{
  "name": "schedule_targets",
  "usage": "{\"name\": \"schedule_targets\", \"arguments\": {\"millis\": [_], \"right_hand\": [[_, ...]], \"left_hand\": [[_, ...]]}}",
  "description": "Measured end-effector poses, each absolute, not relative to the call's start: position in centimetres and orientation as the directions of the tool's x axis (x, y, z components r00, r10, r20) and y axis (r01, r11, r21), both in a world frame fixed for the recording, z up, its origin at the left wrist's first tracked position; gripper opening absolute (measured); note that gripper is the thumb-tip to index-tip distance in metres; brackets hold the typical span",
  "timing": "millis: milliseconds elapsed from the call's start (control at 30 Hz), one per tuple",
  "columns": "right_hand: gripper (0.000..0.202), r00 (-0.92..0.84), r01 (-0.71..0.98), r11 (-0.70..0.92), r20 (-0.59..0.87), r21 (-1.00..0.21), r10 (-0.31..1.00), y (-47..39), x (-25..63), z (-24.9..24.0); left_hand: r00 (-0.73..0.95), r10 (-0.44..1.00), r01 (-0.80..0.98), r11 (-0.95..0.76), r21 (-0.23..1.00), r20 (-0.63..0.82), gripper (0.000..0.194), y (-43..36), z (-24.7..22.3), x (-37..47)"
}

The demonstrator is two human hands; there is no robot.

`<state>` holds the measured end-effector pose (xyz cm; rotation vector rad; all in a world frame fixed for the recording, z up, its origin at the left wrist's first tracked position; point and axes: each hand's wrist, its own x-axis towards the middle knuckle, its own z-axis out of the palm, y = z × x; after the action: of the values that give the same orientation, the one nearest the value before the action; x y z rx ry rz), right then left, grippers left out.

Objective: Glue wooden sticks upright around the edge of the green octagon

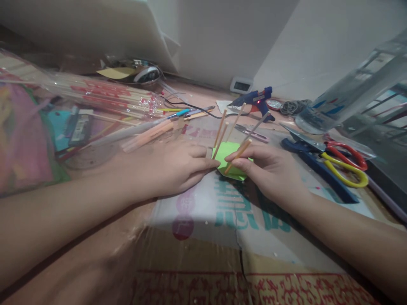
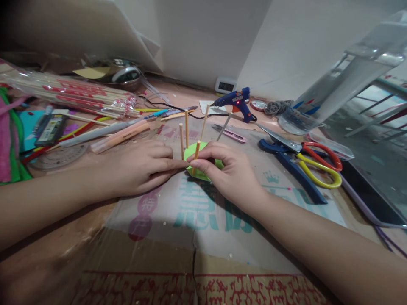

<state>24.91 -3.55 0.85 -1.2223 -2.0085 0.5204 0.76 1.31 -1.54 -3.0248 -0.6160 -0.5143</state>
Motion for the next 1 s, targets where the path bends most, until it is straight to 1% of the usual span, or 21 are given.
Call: {"name": "schedule_targets", "arguments": {"millis": [167, 433, 567, 767, 1000], "right_hand": [[0.013, -0.319, 0.596, 0.494, 0.379, -0.633, 0.869, -3.54, 24.9, 0.9], [0.012, -0.357, 0.558, 0.531, 0.393, -0.638, 0.847, -3.54, 24.92, 0.93], [0.012, -0.375, 0.561, 0.559, 0.414, -0.61, 0.829, -3.73, 24.85, 0.96], [0.015, -0.439, 0.557, 0.62, 0.438, -0.553, 0.785, -3.9, 24.74, 1.14], [0.015, -0.449, 0.57, 0.612, 0.416, -0.548, 0.791, -3.95, 24.79, 1.23]], "left_hand": [[0.863, 0.392, 0.386, -0.919, 0.083, 0.32, 0.035, 1.17, -1.45, 0.87], [0.865, 0.392, 0.382, -0.919, 0.094, 0.313, 0.034, 1.2, -1.32, 0.81], [0.865, 0.409, 0.395, -0.912, 0.111, 0.291, 0.034, 1.15, -1.25, 0.86], [0.867, 0.388, 0.368, -0.922, 0.122, 0.313, 0.034, 1.25, -1.31, 0.94], [0.871, 0.371, 0.352, -0.928, 0.119, 0.321, 0.035, 1.48, -1.55, 0.78]]}}
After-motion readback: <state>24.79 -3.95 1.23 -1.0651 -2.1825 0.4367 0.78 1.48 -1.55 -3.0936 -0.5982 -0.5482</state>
